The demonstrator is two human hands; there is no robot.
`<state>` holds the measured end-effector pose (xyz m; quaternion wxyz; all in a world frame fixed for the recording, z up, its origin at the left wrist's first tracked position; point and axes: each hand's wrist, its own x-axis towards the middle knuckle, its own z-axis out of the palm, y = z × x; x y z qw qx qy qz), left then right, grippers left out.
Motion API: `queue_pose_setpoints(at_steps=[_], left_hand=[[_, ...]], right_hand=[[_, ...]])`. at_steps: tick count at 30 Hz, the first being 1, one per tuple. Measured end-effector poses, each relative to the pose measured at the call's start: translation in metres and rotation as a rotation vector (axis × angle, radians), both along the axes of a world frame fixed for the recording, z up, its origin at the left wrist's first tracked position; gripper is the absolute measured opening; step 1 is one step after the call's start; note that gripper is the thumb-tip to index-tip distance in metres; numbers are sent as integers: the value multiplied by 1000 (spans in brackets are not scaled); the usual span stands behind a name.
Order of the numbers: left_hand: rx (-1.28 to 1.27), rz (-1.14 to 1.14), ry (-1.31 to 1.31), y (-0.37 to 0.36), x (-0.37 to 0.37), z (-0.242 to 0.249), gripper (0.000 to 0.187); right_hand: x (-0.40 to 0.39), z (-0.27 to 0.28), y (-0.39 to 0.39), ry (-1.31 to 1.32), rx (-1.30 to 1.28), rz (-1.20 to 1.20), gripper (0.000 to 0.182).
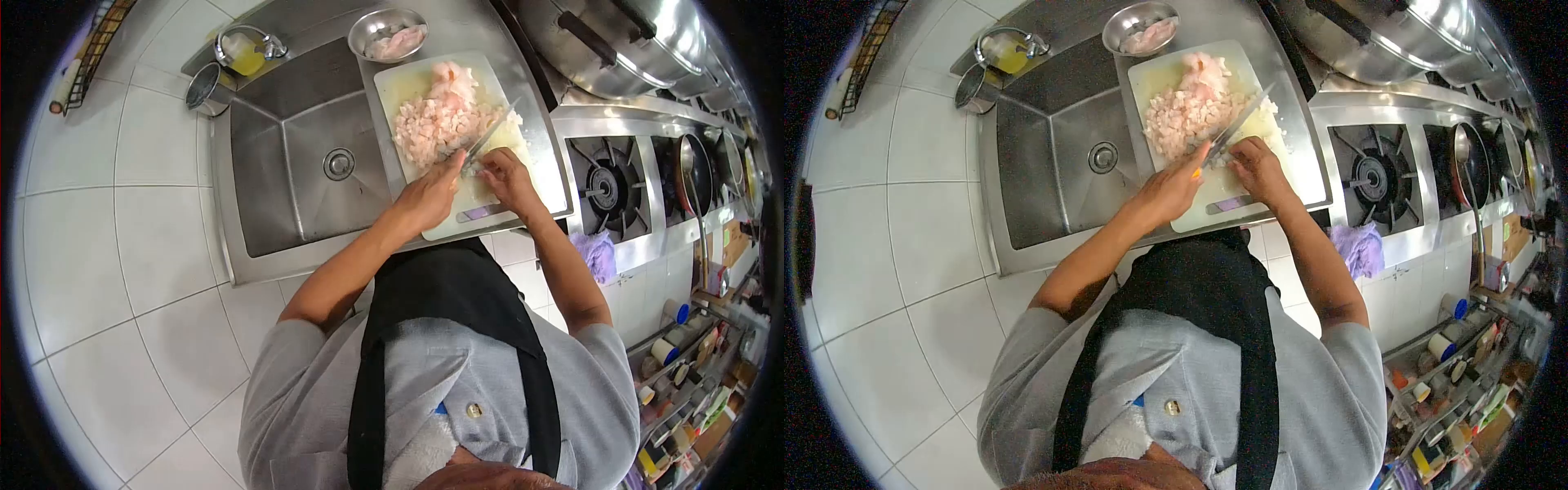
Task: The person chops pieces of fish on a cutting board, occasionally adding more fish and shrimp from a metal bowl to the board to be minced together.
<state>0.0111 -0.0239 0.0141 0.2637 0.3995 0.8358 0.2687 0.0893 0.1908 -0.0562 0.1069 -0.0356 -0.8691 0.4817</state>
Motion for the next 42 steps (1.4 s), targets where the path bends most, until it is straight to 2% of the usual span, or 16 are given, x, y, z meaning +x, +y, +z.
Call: queue_pose_setpoints(at_steps=[2,5,8,11,15,19,20,24,25,27,29,30,33,36,39,42], left_hand=[[-144,2,-57,-16,20,24,66],[-72,6,-61,-5,27,-17,66],[-91,-19,-113,33,-5,-24,67],[-47,-46,-41,0,8,-7,65],[-6,23,-44,20,13,-37,62],[82,-37,37,37,-24,-31,63],[196,-11,62,25,-25,-33,66],[111,163,-99,-13,-20,0,66],[134,175,-97,-19,-21,-5,66],[205,180,-72,-26,-22,-11,66],[301,172,-30,-32,-23,-10,68],[336,166,-17,-36,-23,-7,68],[395,174,-21,-49,-21,2,70],[341,205,-88,-60,-16,14,70],[271,230,-102,-72,-15,19,69],[237,251,-102,-82,-17,9,68]], right_hand=[[7,5,-5,23,16,-12,16],[4,-2,-6,54,41,-6,15],[-1,0,-9,-13,76,-20,13],[1,-5,-6,-40,52,-10,11],[0,-12,-6,-8,108,-26,17],[24,22,2,-66,120,-60,35],[39,18,4,-77,102,-58,32],[48,-9,-7,-217,31,-94,24],[38,1,-17,-106,70,-132,18],[11,-11,-32,59,12,-191,18],[-11,-9,-41,126,99,-202,18],[-15,-10,-38,103,79,-211,29],[-28,-3,-4,317,435,-558,43],[-69,-49,29,321,459,-681,55],[-97,-52,22,171,341,-590,52],[-101,-52,2,284,364,-591,43]])
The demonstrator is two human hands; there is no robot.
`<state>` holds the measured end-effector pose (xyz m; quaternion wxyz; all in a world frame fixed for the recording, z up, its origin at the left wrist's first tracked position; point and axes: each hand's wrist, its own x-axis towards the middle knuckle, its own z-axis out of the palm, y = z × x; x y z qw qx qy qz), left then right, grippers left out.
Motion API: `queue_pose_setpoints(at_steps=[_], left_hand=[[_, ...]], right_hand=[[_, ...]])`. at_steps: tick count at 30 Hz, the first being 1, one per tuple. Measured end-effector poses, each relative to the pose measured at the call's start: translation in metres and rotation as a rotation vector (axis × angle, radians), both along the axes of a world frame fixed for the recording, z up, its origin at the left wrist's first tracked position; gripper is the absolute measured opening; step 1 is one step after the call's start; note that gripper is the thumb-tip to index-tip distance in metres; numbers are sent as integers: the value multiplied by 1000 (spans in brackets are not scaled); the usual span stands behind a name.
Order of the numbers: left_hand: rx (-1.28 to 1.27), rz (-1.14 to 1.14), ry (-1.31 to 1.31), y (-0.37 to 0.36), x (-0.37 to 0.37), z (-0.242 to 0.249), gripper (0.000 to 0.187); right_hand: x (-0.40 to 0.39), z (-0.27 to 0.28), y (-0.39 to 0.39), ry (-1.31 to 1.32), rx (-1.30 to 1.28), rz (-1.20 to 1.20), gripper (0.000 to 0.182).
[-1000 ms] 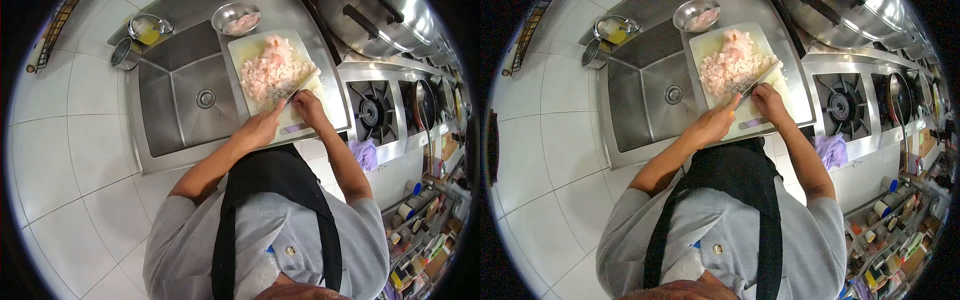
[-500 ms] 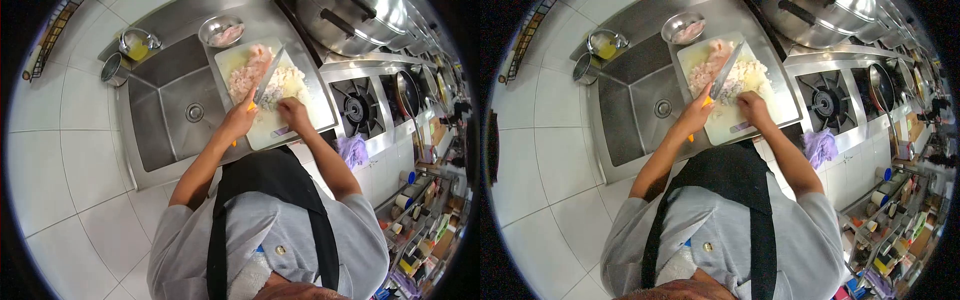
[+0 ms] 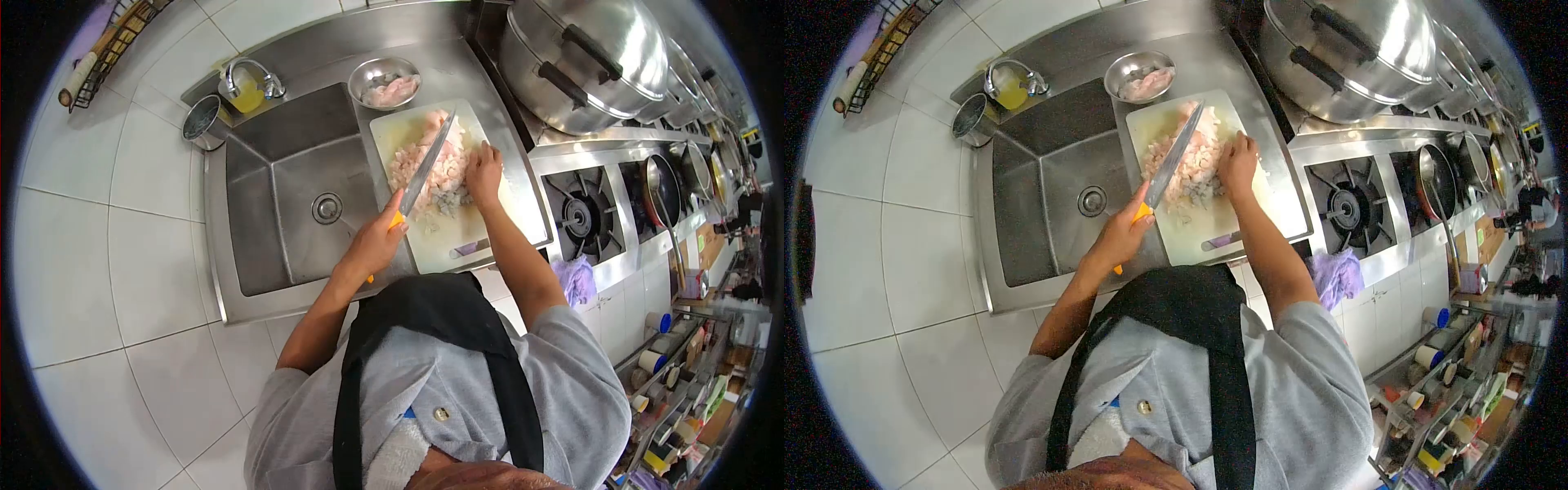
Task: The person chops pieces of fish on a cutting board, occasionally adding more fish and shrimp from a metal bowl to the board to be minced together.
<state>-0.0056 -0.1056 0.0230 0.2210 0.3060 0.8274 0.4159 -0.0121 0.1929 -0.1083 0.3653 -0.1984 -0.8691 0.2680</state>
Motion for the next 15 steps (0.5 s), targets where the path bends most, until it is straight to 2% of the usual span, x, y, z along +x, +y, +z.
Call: queue_pose_setpoints(at_steps=[1,2,5,7,9,10,13,15], left_hand=[[20,12,2,-3,0,-3,68],[41,31,1,-5,0,-5,68],[24,6,-13,-11,-1,1,66],[-42,-65,-47,-13,-5,7,66],[-112,-155,-103,-9,-3,5,65],[-152,-209,-135,-4,-3,2,65],[-175,-312,-111,9,3,-24,65],[-149,-315,-91,18,7,-46,64]], right_hand=[[3,4,-11,43,9,24,42],[6,8,-21,-55,-98,72,38],[12,26,-29,-84,-303,54,35],[16,68,-18,52,-85,45,33],[7,125,-21,225,-141,173,32],[2,151,-26,215,-119,206,32],[-33,164,-24,72,-180,312,30],[-65,150,-26,36,-109,410,26]])
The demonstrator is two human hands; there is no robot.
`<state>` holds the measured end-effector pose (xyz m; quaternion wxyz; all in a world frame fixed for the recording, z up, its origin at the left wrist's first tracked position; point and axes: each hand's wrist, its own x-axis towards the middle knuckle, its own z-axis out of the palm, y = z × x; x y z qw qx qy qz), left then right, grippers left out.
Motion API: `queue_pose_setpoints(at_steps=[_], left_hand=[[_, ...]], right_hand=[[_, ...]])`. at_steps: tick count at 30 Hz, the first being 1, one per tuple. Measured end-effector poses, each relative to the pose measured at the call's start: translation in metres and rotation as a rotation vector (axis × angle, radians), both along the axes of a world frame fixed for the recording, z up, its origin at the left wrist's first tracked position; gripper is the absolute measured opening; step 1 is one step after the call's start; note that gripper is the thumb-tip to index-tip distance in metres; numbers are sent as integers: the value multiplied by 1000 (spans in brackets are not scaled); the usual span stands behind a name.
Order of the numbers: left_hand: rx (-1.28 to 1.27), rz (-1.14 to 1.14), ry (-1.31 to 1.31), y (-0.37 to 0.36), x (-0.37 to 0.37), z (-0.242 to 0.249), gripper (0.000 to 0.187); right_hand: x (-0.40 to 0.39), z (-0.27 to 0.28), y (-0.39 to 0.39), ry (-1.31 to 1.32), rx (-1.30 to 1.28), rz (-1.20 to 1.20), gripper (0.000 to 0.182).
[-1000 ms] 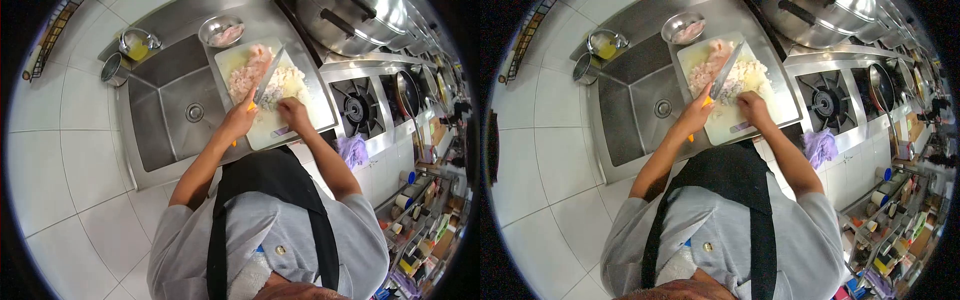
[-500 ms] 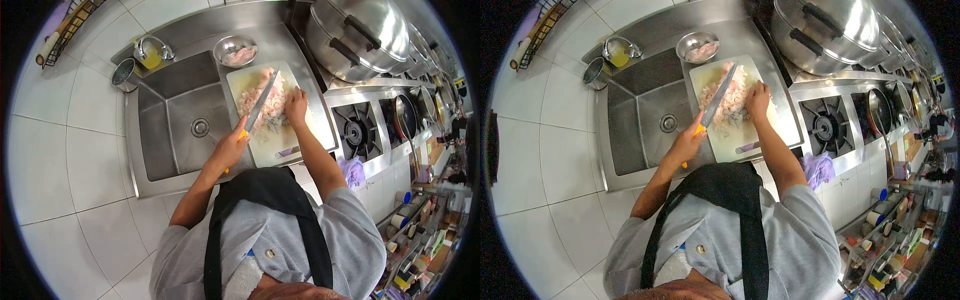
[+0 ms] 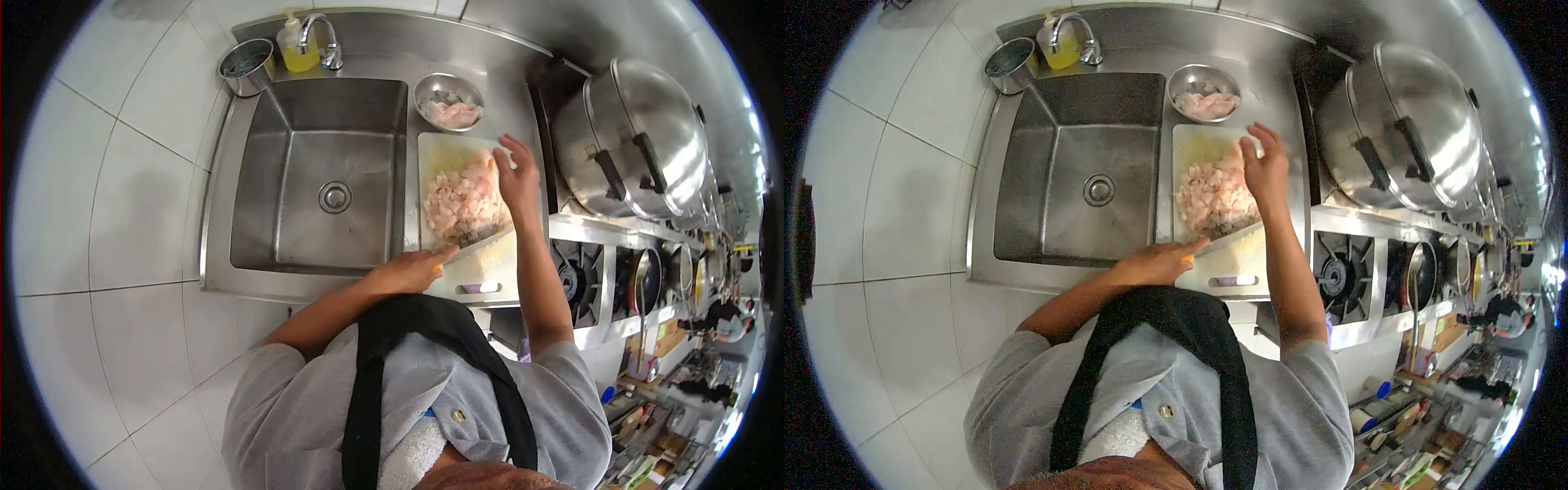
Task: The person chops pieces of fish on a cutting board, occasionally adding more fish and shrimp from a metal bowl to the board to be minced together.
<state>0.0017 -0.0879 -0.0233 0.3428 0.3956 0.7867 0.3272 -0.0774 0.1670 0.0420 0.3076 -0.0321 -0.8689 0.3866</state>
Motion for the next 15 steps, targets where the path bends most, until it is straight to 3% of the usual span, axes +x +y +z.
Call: queue_pose_setpoints(at_steps=[5,9,13,15], left_hand=[[76,-12,-92,4,-7,-15,63],[80,-14,-72,10,-10,-26,64],[117,6,-93,9,-14,-30,64],[257,69,-28,11,-7,-47,63]], right_hand=[[-100,-16,-4,-254,95,198,33],[-180,-56,6,-422,351,339,46],[-226,-62,-9,-774,543,284,55],[-231,-59,-21,-764,726,274,58]])
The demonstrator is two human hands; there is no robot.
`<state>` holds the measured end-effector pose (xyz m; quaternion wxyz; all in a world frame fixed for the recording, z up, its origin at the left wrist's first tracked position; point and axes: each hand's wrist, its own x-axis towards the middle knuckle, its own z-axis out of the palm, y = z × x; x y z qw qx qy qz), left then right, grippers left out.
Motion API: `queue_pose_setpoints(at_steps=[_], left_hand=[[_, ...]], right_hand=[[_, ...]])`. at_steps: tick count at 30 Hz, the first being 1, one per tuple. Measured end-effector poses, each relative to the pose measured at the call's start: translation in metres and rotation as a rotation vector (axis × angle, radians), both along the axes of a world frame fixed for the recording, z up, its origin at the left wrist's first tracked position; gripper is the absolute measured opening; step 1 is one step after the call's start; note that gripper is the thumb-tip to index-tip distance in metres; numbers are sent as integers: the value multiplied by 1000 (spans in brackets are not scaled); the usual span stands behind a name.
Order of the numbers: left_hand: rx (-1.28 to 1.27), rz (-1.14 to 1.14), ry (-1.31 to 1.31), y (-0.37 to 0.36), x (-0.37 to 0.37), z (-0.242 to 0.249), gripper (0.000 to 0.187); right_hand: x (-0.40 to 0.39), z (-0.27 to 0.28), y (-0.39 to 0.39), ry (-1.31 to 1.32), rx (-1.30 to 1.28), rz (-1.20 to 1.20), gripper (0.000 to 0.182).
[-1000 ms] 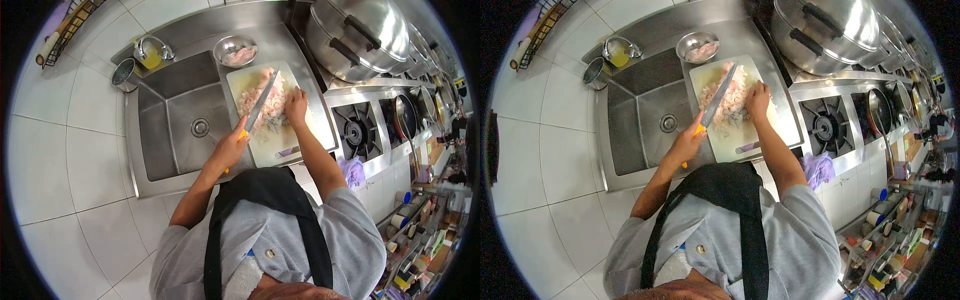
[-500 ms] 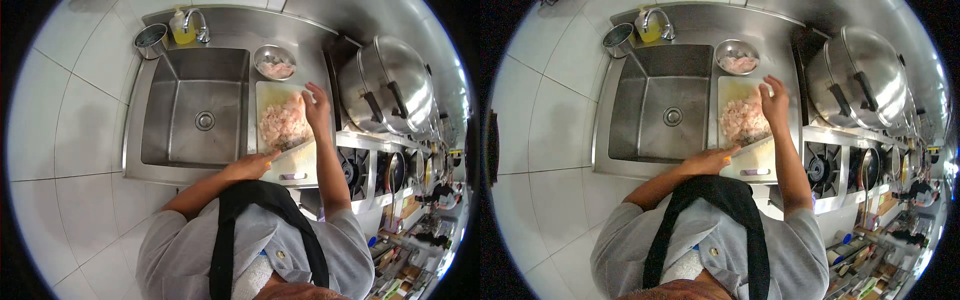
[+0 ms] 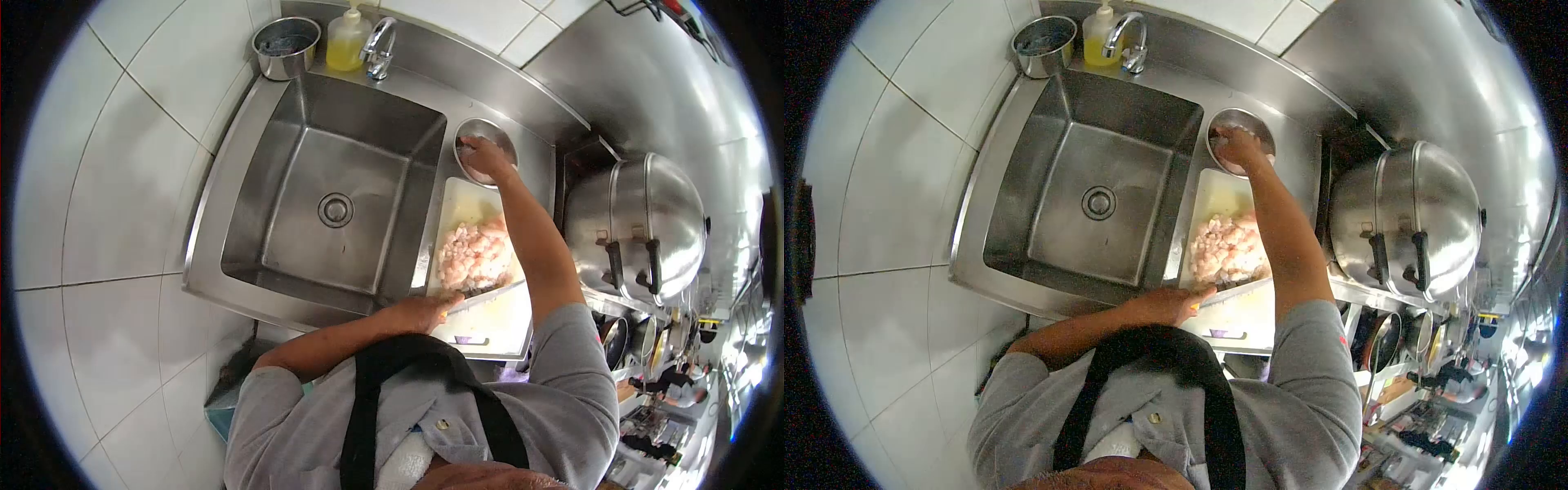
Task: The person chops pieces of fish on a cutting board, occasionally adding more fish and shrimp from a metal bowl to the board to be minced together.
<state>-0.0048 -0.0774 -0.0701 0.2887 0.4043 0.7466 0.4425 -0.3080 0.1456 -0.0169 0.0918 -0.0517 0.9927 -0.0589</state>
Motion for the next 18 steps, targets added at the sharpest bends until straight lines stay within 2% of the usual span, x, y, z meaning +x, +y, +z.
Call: queue_pose_setpoints(at_steps=[2,8,11,12,15,16,18], left_hand=[[-18,-33,-34,-4,-6,13,64],[-82,-99,-128,2,-12,13,65],[-18,-68,-121,9,-4,-16,65],[14,-55,-123,8,-5,-10,65],[-103,-103,-216,7,-12,11,65],[-73,-95,-192,7,-10,8,65],[-20,-76,-134,6,-8,2,65]], right_hand=[[-2,8,-7,-15,76,35,59],[-25,-22,5,-30,-37,-72,57],[-34,-7,30,-110,-221,-85,63],[-32,-5,36,-87,-293,-52,71],[-6,-11,45,-157,-55,177,74],[12,-25,44,9,-124,180,62],[9,-43,45,-30,-123,47,50]])
